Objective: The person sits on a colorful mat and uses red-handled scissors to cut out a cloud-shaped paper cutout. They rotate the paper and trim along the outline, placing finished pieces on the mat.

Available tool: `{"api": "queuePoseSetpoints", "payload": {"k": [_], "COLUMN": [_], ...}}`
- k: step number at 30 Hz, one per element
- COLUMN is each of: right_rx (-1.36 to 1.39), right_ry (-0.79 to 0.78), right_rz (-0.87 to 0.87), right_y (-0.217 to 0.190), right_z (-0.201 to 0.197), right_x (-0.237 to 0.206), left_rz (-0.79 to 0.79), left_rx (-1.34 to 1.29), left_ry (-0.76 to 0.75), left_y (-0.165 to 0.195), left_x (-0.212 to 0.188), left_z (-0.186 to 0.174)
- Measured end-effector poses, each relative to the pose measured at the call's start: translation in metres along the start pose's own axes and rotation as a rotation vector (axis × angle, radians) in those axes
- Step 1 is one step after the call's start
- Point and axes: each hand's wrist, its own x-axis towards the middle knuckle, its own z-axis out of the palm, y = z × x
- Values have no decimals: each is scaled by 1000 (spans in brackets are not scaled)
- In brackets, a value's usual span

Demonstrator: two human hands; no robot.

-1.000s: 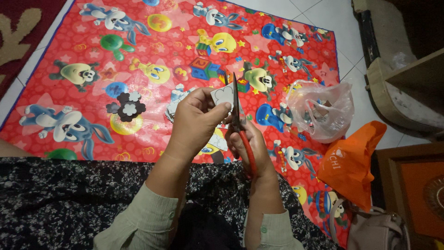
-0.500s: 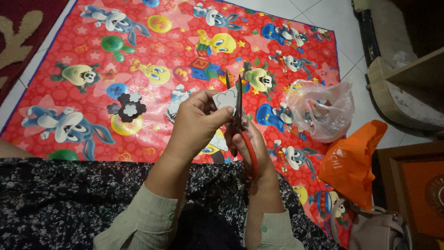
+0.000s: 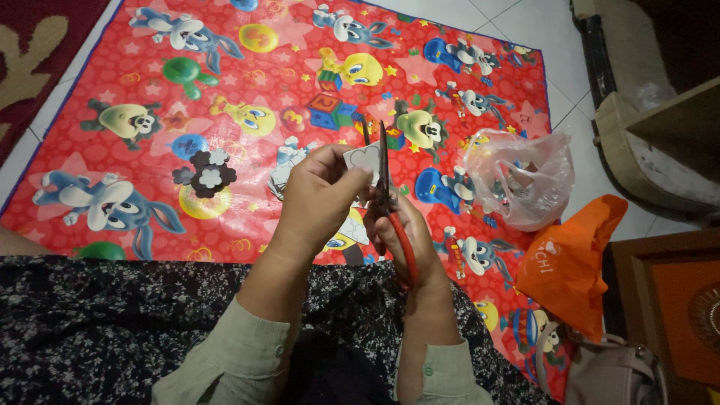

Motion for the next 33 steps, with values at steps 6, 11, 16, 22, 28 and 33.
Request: {"api": "queuePoseSetpoints", "payload": {"k": [6, 11, 16, 22, 28, 33], "right_rx": [40, 16, -36, -72, 28, 67], "right_ry": [22, 3, 8, 57, 22, 8], "right_rz": [-5, -8, -36, -25, -34, 5], "right_y": [6, 11, 12, 13, 26, 38], "right_z": [-2, -5, -4, 0, -3, -9], "right_x": [1, 4, 6, 9, 17, 47], "left_rz": [-1, -87, -109, -147, -209, -102], "left_rx": [52, 37, -31, 4, 34, -34], "left_ry": [-4, 8, -30, 17, 55, 126], "left_y": [-3, -7, -14, -17, -16, -16], "left_x": [7, 11, 14, 16, 18, 37], "left_z": [-2, -5, -7, -3, -4, 5]}}
